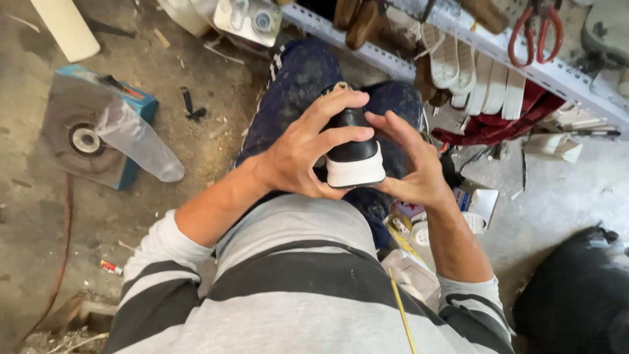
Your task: The person sits on the floor and uses a wooden stick to apply glue to the seam of a black shoe with a white sole. They repeatedly press the sole onto the upper part of the shoe to secure the bond.
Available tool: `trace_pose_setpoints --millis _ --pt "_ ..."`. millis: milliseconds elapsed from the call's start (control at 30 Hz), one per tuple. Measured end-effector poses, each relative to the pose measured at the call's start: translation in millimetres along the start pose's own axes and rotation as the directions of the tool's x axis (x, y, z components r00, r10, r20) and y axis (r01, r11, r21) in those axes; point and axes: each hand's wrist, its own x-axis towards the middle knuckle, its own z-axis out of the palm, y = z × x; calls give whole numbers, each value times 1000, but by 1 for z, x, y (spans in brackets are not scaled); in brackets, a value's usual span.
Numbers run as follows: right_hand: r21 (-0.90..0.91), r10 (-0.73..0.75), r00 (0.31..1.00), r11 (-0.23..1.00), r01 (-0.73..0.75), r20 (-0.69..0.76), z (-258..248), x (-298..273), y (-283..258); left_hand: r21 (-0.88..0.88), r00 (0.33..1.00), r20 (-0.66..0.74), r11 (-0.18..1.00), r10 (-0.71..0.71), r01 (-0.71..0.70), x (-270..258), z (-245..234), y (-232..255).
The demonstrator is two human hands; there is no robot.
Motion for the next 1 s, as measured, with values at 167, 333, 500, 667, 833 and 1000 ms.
trace_pose_setpoints --millis 167,333,500,667,833,1000 --pt "-153 19 998 988 -29 -67 2 -4 -2 -121 985 164 990 -52 73 0 -8 -8" --pt "-57 63 996 996 -66 -58 -4 6 5 -61 974 133 979 -184 194 -13 -9 -14" --pt "25 160 986 987 -159 -44 -7 5 20 -79 978 70 977 -195 200 -17 -6 -22" --pt "66 202 978 978 -198 -59 -8 11 4 -73 986 -47 985 -160 156 -16 7 -23" --pt "-580 -69 996 810 86 50 -24 24 -108 120 998 49 992 -48 42 -13 11 -18" --pt "-548 161 953 836 6 256 -10 20 -196 93 998 64 996 -9 3 -12 16 -18"
